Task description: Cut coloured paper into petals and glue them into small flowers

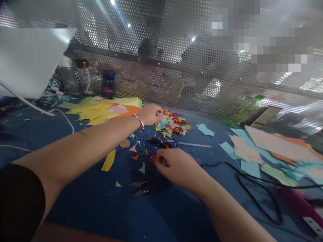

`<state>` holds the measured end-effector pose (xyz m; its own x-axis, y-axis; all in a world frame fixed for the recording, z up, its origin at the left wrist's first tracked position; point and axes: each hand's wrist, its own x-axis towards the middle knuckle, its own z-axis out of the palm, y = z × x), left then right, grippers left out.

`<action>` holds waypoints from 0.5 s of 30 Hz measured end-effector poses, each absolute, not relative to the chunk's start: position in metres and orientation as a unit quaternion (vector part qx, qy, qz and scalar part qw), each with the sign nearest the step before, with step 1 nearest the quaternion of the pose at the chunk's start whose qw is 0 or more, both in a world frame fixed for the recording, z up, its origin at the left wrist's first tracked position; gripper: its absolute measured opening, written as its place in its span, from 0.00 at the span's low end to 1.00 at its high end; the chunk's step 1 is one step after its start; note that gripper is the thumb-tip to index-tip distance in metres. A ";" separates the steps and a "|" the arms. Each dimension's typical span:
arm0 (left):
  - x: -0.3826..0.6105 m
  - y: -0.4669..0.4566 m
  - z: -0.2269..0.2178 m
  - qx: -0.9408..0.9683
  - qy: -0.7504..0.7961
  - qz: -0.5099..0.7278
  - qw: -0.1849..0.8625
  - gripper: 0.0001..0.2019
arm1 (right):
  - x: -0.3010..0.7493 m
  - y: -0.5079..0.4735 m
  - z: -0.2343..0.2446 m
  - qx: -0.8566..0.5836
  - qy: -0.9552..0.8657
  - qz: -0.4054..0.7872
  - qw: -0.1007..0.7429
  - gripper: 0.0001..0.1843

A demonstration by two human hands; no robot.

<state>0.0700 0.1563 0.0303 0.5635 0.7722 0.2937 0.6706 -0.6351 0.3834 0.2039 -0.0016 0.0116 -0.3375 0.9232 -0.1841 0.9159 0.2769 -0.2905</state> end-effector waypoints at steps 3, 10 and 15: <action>0.064 0.156 0.029 0.878 0.419 0.210 0.096 0.16 | 0.204 -0.002 0.013 -0.579 -0.797 0.174 0.009 0.12; -0.002 0.106 0.029 0.900 0.406 0.094 0.128 0.08 | 0.206 -0.002 0.013 -0.575 -0.799 0.175 0.012 0.13; -0.020 0.081 0.012 0.893 0.425 0.064 0.132 0.10 | 0.204 -0.001 0.012 -0.571 -0.802 0.174 0.019 0.13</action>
